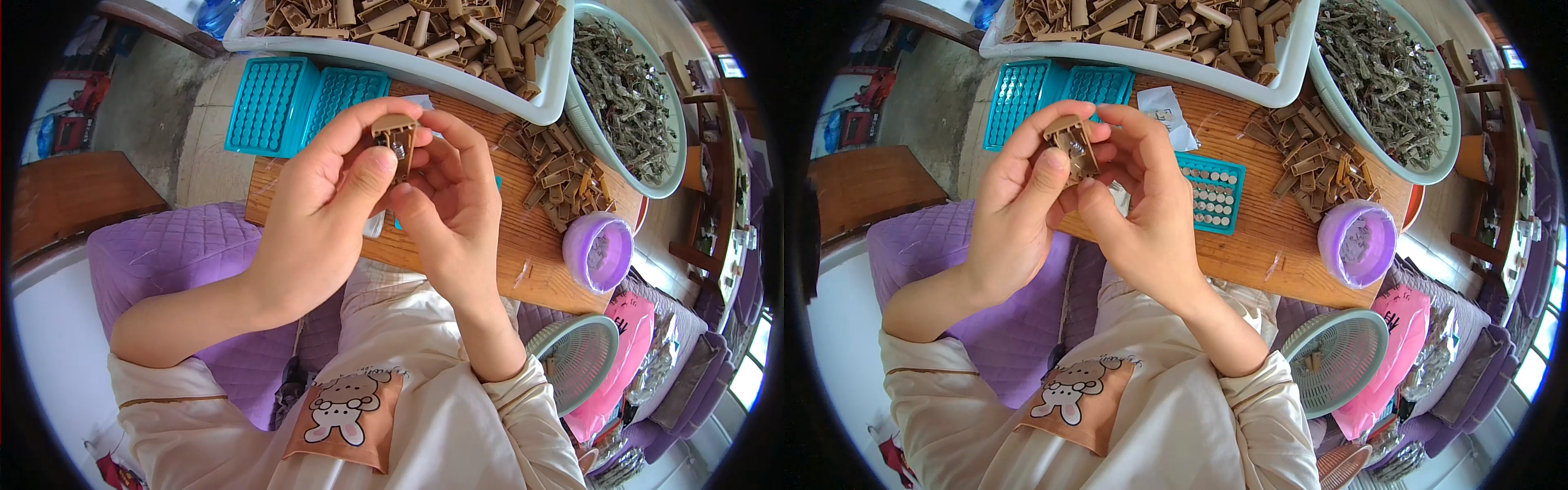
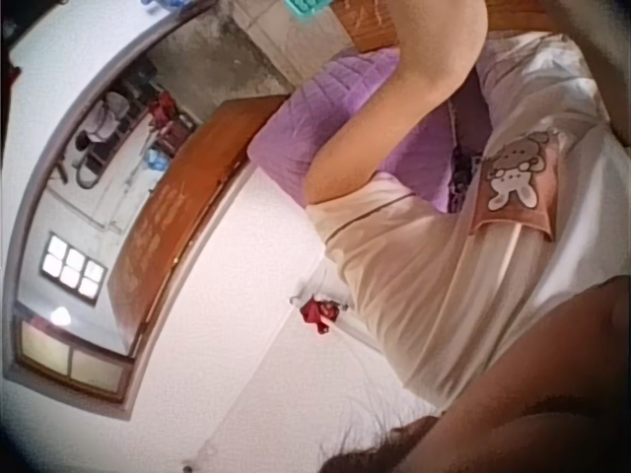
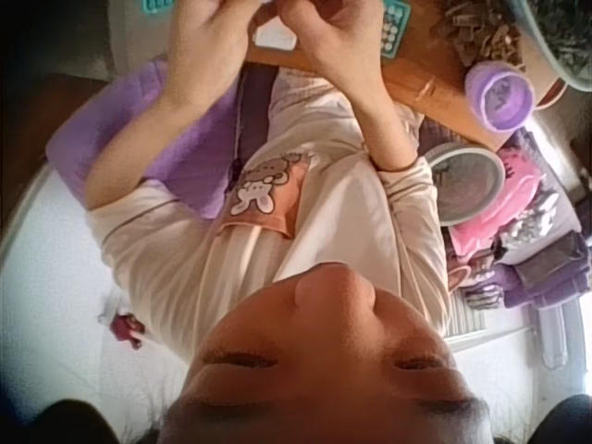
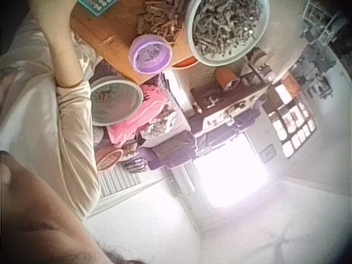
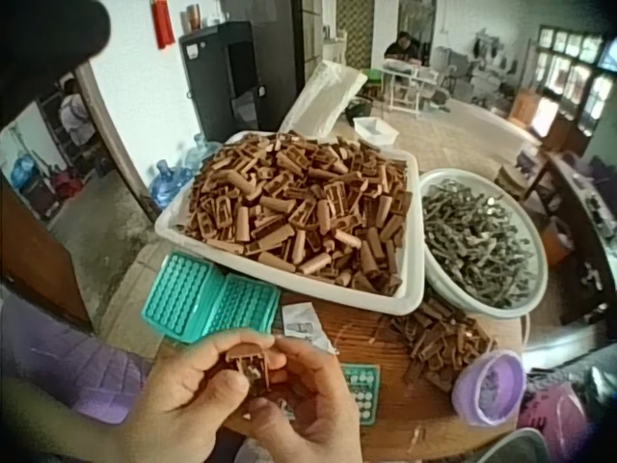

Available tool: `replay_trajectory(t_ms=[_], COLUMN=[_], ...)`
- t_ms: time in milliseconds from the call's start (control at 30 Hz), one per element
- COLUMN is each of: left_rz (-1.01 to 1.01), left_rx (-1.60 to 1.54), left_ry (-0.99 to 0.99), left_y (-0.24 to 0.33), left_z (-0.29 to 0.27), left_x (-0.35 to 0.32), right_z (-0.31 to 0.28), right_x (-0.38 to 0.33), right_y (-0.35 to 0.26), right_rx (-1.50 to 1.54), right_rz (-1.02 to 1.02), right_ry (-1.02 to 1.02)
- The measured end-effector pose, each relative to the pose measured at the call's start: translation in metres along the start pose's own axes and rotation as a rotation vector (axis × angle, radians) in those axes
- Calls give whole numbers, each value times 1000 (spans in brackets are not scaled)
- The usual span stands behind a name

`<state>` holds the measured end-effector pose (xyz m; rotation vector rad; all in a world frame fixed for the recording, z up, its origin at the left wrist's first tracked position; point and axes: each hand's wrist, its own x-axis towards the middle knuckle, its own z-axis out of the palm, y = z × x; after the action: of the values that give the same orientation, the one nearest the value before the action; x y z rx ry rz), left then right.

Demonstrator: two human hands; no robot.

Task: The person assembles small plastic components by hand, attaching green caps to them and organizing the completed assemblies into a blue assembly tray.

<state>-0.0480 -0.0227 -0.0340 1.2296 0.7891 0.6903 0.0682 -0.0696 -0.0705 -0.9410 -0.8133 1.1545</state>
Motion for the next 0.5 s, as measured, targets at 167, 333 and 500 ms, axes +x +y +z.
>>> replay_trajectory(t_ms=[167, 333, 500], left_rz=[133, 33, 65], left_rx=[94, 209, 115], left_ry=[-17, 55, 63], left_y=[-3, 0, 20], left_z=[2, -2, -11], left_x=[-1, 0, 4], right_z=[5, 2, -18], right_x=[11, 32, 55], right_y=[4, -5, -6], right_rx=[-157, -369, -218], right_rz=[-62, -20, -2], right_ry=[99, -75, -350])
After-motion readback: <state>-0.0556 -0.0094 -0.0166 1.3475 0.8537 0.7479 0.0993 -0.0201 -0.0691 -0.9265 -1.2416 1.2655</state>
